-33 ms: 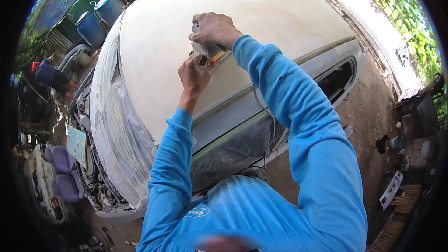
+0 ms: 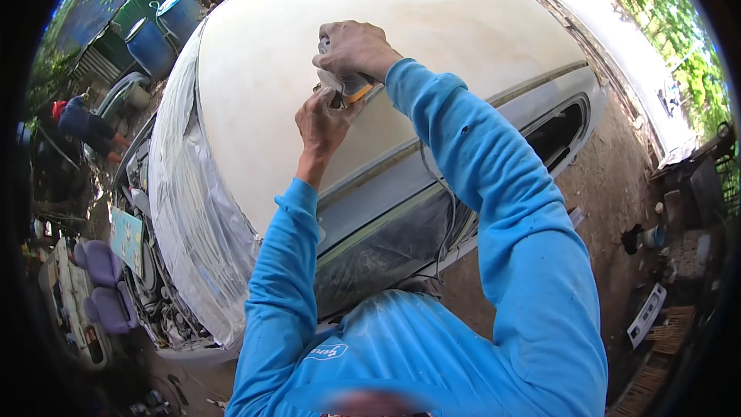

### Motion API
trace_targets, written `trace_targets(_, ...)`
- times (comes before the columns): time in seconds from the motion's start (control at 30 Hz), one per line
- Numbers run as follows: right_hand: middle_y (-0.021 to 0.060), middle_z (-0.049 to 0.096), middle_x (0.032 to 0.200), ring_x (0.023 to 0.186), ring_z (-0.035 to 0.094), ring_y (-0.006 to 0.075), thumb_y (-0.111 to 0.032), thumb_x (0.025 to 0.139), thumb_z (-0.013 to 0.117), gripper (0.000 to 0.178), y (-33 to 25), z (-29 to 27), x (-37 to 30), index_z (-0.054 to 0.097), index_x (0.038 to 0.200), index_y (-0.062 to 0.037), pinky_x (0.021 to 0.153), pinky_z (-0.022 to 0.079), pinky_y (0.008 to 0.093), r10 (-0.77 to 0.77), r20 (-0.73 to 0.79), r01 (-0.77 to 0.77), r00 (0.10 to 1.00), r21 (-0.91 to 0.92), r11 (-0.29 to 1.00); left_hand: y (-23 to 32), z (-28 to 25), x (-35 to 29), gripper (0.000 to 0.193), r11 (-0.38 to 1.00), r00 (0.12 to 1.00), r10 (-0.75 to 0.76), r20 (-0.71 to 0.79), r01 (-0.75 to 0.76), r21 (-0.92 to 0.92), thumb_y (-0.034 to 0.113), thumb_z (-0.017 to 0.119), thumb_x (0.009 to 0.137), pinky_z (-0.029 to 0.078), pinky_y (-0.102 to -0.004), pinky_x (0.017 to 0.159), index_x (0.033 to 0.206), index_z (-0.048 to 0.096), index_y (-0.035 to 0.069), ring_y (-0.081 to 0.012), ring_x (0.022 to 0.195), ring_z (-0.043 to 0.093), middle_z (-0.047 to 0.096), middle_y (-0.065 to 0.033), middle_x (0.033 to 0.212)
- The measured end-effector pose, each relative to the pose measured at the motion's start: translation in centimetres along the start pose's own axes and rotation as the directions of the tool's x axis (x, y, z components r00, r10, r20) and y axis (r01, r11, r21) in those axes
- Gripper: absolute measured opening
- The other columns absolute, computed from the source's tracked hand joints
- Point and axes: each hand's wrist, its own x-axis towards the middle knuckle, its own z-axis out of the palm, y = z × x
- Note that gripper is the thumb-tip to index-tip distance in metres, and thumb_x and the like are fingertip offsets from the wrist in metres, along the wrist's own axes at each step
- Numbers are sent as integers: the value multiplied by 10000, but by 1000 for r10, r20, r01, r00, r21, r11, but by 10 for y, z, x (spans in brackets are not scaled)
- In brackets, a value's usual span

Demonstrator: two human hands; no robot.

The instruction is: Sanding the roof of a car using an electric orbital sander.

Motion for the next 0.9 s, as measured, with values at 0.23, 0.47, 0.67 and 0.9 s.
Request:
trace_targets(0.23,127,712,1193,1090,691,308,-425,807,659,515,9,5,1,666,1251,-164,977,528,422,-18,-65,22,998,66,998,-3,5,-3,356,999,999,37,-32,-37,1,338,890,709,521,-404,637,784,657,78,-270,659,655,676,-68,753)
trace_targets(0.47,144,699,1136,1062,687,317,-427,808,678,477,30,0,-29,679,1189,-140,928,552,430,-54,-171,85,984,180,980,21,-13,-4,439,972,998,-9,66,-7,234,442,883,695,528,-394,595,863,704,77,-274,669,705,721,-100,773)
trace_targets(0.67,149,696,1108,1031,687,317,-403,817,665,464,43,5,-37,680,1191,-128,922,552,432,-146,-261,200,954,195,960,44,-24,8,482,920,962,-118,248,11,392,562,837,715,505,-367,558,800,752,95,-257,637,704,712,-96,681)
trace_targets(0.9,193,692,1093,1033,682,366,-411,780,669,474,57,0,-38,695,1149,-115,919,541,439,-107,-269,189,957,303,934,42,-8,8,433,911,988,-1,151,-61,408,497,888,670,535,-418,629,774,729,107,-303,683,706,732,-93,744)
